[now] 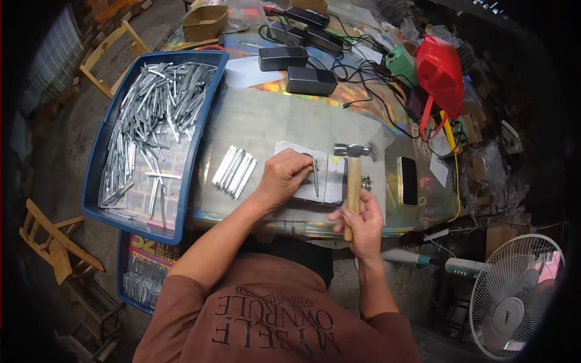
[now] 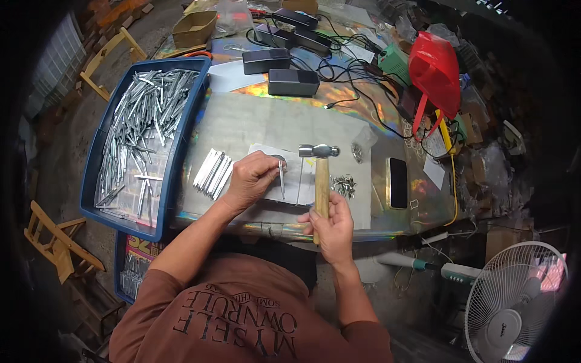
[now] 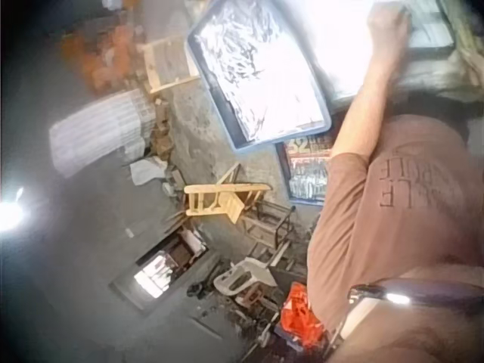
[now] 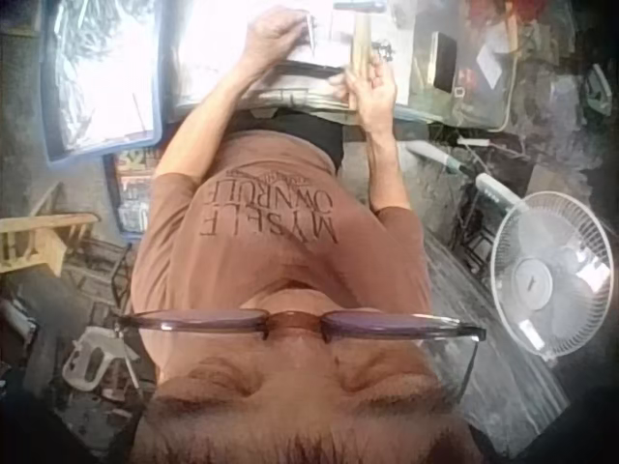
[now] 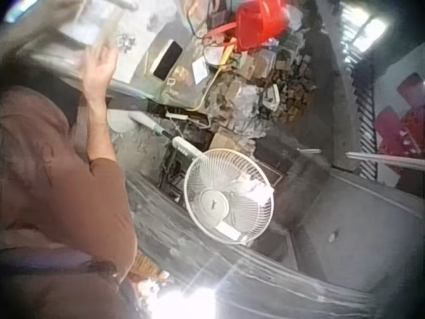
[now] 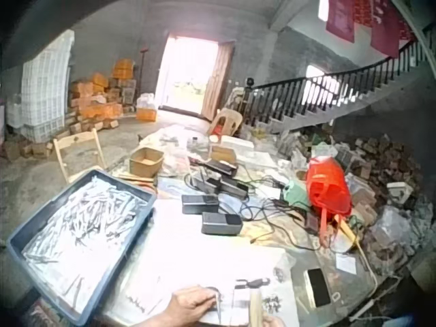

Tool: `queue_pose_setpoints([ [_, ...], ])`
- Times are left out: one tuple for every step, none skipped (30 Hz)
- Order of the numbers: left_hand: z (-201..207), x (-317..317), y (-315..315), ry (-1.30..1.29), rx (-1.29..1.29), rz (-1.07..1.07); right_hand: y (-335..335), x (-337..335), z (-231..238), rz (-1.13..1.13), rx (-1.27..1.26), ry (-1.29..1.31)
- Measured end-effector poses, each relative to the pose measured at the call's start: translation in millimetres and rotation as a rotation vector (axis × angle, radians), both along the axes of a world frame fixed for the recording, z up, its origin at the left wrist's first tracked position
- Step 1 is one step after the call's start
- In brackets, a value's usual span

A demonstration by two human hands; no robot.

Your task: The person assembles metal components by picking up metal strips and small metal fasteners, attaching the fasteners onto the ends of the strips by hand, and securing each piece using a hammer against a block.

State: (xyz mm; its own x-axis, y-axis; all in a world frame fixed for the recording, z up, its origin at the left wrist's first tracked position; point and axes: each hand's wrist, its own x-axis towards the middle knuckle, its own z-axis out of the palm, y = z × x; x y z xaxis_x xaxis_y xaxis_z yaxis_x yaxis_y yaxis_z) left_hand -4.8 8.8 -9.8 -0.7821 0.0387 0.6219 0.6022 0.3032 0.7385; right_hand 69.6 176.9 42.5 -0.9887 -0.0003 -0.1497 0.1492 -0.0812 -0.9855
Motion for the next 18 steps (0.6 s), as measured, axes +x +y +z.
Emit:
queue_pose_setpoints([
  [-1,0,0,0.0,0.008,0.008,2,1,4,0.001,0.004,-0.001],
  [-1,0,0,0.0,0.016,0.017,8,2,8,0.082,-0.056,-0.025],
  [-1,0,0,0.001,0.02,0.018,10,3,11,0.163,-0.118,-0.049],
  [-1,1,0,0.009,0.011,0.021,10,5,15,0.163,-0.115,-0.049],
  [-1,0,0,0.017,0.003,0.024,9,7,20,0.162,0.084,0.0],
  [0,1,0,0.016,0.006,0.026,9,7,22,0.161,0.282,0.049],
  [1,1,0,0.014,-0.005,0.023,10,7,22,0.163,0.284,0.049],
  [2,1,1,0.012,-0.015,0.02,11,6,22,0.206,0.494,0.242],
  [1,1,1,0.012,-0.014,0.022,11,5,22,0.248,0.702,0.439],
  [0,0,1,0.009,-0.02,0.026,11,3,28,0.25,0.702,0.439],
  [-1,-1,2,0.005,-0.027,0.031,10,1,39,0.27,0.759,0.467],
  [-2,-1,2,0.002,-0.026,0.032,8,1,51,0.292,0.816,0.493],
  [-4,-1,1,0.013,-0.02,0.038,8,3,60,0.298,0.813,0.492],
  [-6,-1,-1,0.023,-0.014,0.044,8,4,69,0.234,0.823,0.536],
  [-5,-1,0,0.02,-0.01,0.042,8,7,81,0.163,0.841,0.577],
  [-4,-1,0,0.028,-0.01,0.04,6,12,88,0.065,0.727,0.56],
  [-3,-1,0,0.036,-0.01,0.038,3,19,95,-0.032,0.612,0.541],
  [-1,-1,1,0.035,-0.008,0.036,-5,25,102,-0.122,0.322,0.495],
])
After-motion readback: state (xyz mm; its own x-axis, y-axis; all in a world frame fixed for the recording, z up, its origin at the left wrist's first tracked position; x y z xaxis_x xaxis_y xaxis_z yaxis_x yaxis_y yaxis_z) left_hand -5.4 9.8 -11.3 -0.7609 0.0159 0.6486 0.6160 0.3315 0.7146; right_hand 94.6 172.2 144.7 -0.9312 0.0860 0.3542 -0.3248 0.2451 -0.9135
